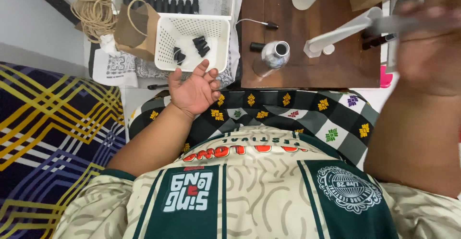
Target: Assembling small perfume bottles by attaching spray nozzles and filling them using a syringe.
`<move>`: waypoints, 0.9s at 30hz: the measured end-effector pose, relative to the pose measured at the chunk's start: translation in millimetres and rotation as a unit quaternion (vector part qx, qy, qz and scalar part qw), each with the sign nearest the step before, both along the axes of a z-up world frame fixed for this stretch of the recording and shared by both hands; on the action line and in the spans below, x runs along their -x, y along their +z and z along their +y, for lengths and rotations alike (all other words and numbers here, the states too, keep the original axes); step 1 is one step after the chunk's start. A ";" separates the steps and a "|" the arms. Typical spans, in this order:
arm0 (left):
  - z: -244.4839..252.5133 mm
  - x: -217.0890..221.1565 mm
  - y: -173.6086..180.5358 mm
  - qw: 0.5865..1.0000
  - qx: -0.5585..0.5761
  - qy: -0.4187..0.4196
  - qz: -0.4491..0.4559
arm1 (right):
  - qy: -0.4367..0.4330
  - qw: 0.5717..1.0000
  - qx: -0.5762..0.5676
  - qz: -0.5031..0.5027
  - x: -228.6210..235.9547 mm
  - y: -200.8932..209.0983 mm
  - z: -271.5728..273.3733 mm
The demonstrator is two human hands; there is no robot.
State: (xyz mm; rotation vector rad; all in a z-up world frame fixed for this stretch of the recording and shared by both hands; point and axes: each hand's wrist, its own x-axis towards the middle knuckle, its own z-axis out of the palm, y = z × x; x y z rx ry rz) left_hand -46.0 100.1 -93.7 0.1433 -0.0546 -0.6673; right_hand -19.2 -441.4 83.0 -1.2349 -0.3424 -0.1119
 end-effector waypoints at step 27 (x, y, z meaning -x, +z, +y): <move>-21.0 -16.9 8.6 0.946 -0.300 -0.017 -0.122 | 0.039 0.984 0.164 -0.057 -34.3 -82.4 204.5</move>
